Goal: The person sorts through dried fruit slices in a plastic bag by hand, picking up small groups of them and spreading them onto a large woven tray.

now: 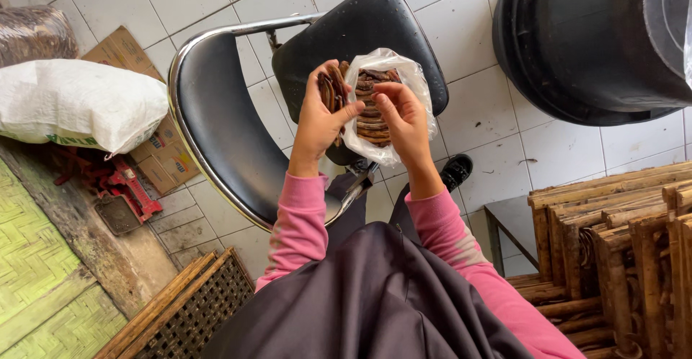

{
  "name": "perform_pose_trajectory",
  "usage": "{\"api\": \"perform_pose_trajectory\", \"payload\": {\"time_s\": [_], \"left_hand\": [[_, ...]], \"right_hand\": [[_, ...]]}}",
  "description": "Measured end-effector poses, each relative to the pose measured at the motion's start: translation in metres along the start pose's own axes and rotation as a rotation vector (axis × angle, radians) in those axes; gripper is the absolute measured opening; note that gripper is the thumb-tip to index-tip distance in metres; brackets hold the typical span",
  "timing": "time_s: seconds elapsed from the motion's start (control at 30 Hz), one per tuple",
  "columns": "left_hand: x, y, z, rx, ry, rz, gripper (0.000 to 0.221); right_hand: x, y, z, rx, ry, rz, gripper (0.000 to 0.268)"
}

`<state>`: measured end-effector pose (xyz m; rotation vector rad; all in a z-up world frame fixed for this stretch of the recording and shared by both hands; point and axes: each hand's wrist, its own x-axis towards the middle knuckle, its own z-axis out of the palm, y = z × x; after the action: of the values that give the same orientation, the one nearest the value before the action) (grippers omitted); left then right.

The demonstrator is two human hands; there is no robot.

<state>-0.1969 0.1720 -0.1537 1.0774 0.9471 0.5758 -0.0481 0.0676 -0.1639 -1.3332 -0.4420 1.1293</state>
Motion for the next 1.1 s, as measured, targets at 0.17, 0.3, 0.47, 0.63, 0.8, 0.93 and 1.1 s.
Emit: {"api": "perform_pose_trajectory", "payload": {"time_s": [0.17,0.3,0.47,0.63,0.8,0.93,1.1], "left_hand": [[-0.014,0.023,0.016,0.286,-0.053,0.224,0.088],[-0.012,0.022,0.015,0.167,-0.045,0.090,0.085],[-0.006,0.009,-0.005,0.245,0.170,0.140,0.074],[0.019,0.001,-0.003,0.645,0.202,0.221,0.085],[0.028,-0.010,0.005,0.875,0.187,0.160,0.063],[0.026,-0.017,0.007,0.856,0.227,0.203,0.055],[0.026,-0.017,0.010,0.847,0.271,0.220,0.055]], "right_hand": [[0.010,-0.036,0.018,-0.098,-0.133,0.057,0.019],[0.011,-0.039,0.010,0.123,-0.151,0.008,0.013],[0.017,-0.002,-0.018,0.306,0.191,0.082,0.025],[0.033,0.079,-0.018,0.367,0.340,0.222,0.017],[0.061,0.127,-0.007,-0.032,0.374,0.159,0.012],[0.078,0.133,0.001,-0.295,0.339,-0.078,0.013],[0.090,0.124,-0.004,-0.901,0.339,-0.283,0.011]]}}
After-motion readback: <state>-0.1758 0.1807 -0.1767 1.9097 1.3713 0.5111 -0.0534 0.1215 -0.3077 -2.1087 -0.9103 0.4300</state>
